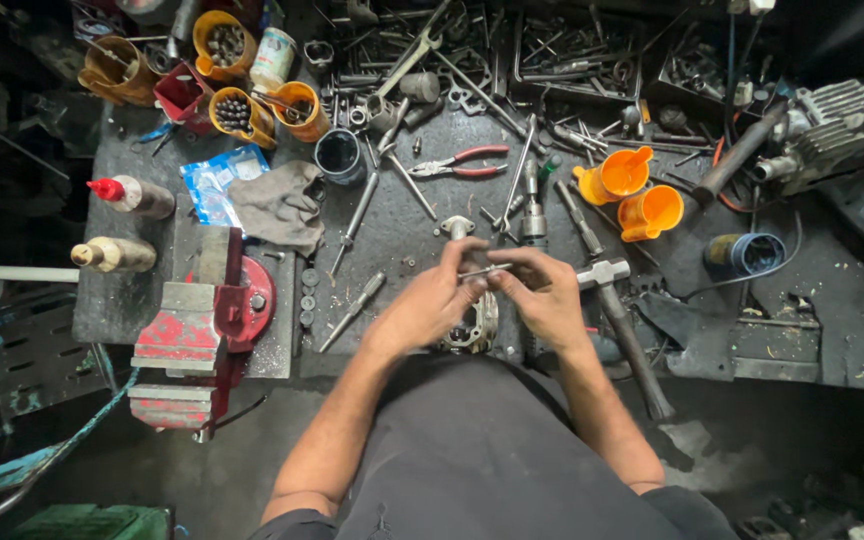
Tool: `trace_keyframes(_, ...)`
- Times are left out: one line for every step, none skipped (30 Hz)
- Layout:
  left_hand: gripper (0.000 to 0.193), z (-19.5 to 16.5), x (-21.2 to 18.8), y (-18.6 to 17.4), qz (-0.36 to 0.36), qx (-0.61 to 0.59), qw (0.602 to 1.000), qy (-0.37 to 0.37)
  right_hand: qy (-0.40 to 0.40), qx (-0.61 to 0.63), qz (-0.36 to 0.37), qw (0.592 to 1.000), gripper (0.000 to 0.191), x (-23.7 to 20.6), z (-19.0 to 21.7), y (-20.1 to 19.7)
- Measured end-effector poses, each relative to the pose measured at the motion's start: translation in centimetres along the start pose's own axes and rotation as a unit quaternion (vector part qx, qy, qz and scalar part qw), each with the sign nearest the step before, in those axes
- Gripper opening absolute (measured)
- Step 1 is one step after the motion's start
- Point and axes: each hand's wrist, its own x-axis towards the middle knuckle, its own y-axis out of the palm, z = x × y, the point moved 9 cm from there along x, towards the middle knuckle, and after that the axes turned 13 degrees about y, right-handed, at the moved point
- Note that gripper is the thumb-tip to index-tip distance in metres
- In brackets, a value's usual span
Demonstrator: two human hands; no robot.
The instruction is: The person selects a metal rod from a cluttered workbench and moves to a metal lathe. They insert the rod into the lathe chuck, secure it, and operate the machine to turn the metal. After machining, they remove the rod and return to the workbench to handle a small engine component.
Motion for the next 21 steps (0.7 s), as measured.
trace_keyframes(0.044, 0.5, -0.1, 0.6, -0.006, -0.017, 1.0, -0.009, 0.001, 0.022, -0.008, 1.0, 0.025, 0.1, -0.3, -0.1)
trace_keyframes(0.04, 0.4, 0.0, 0.6, -0.035, -0.015, 0.999, 0.016, -0.013, 0.056, -0.016, 0.998, 0.033, 0.2, -0.4, -0.3)
trace_keyframes(0.037, 0.4, 0.1, 0.7, -0.063, -0.014, 0.997, 0.042, -0.028, 0.089, -0.024, 0.995, 0.041, 0.3, -0.4, -0.4)
trace_keyframes(0.034, 0.4, 0.1, 0.5, -0.092, -0.012, 0.993, 0.068, -0.043, 0.123, -0.032, 0.991, 0.05, 0.4, -0.4, -0.5)
trace_keyframes(0.034, 1.3, 0.2, 0.7, -0.108, -0.058, 0.991, 0.051, -0.056, 0.156, -0.025, 0.986, 0.048, 0.5, -0.4, -0.4)
trace_keyframes(0.033, 2.2, 0.2, 0.7, -0.125, -0.104, 0.986, 0.033, -0.068, 0.188, -0.017, 0.98, 0.047, 0.6, -0.4, -0.2)
trace_keyframes(0.033, 3.1, 0.1, 0.7, -0.141, -0.151, 0.978, 0.013, -0.079, 0.221, -0.009, 0.972, 0.045, 0.7, -0.3, 0.1)
trace_keyframes(0.031, 3.9, 0.0, 0.4, -0.173, -0.214, 0.961, -0.003, -0.09, 0.176, -0.014, 0.98, 0.043, 0.6, -0.2, 0.6)
trace_keyframes(0.029, 4.7, -0.1, 0.0, -0.204, -0.277, 0.939, -0.02, -0.1, 0.13, -0.02, 0.986, 0.041, 0.5, -0.1, 1.1)
trace_keyframes(0.027, 5.3, -0.3, -0.2, -0.234, -0.338, 0.911, -0.037, -0.11, 0.083, -0.026, 0.99, 0.038, 0.3, 0.0, 1.7)
trace_keyframes(0.026, 5.5, -0.2, -0.4, -0.249, -0.379, 0.891, -0.033, -0.108, 0.066, -0.016, 0.992, 0.037, 0.4, -0.2, 2.3)
trace_keyframes(0.025, 5.5, -0.2, -0.5, -0.265, -0.417, 0.869, -0.029, -0.106, 0.05, -0.004, 0.993, 0.035, 0.4, -0.3, 2.8)
trace_keyframes(0.024, 5.5, -0.2, -0.6, -0.28, -0.455, 0.845, -0.026, -0.104, 0.034, 0.008, 0.994, 0.034, 0.5, -0.4, 3.2)
trace_keyframes(0.024, 5.1, -0.1, -0.7, -0.277, -0.444, 0.852, -0.015, -0.109, 0.066, 0.017, 0.992, 0.032, 0.5, -0.5, 3.2)
trace_keyframes(0.025, 4.7, 0.0, -0.7, -0.274, -0.433, 0.859, -0.004, -0.113, 0.098, 0.027, 0.988, 0.029, 0.6, -0.5, 3.2)
trace_keyframes(0.025, 4.3, 0.1, -0.8, -0.273, -0.422, 0.864, 0.006, -0.115, 0.129, 0.038, 0.984, 0.027, 0.7, -0.6, 3.1)
trace_keyframes(0.027, 4.3, 0.1, -0.5, -0.271, -0.432, 0.86, -0.008, -0.111, 0.163, 0.051, 0.979, 0.028, 0.9, -0.8, 3.0)
trace_keyframes(0.029, 4.3, 0.0, -0.3, -0.269, -0.441, 0.856, -0.021, -0.107, 0.197, 0.064, 0.973, 0.03, 1.0, -1.0, 2.9)
trace_keyframes(0.031, 4.3, -0.1, -0.1, -0.267, -0.451, 0.851, -0.035, -0.101, 0.23, 0.076, 0.965, 0.032, 1.1, -1.1, 2.8)
trace_keyframes(0.03, 4.2, -0.3, -0.2, -0.264, -0.444, 0.856, -0.034, -0.102, 0.237, 0.07, 0.964, 0.031, 1.1, -1.2, 2.5)
trace_keyframes(0.03, 4.1, -0.4, -0.4, -0.26, -0.437, 0.86, -0.032, -0.103, 0.244, 0.064, 0.962, 0.031, 1.1, -1.3, 2.2)
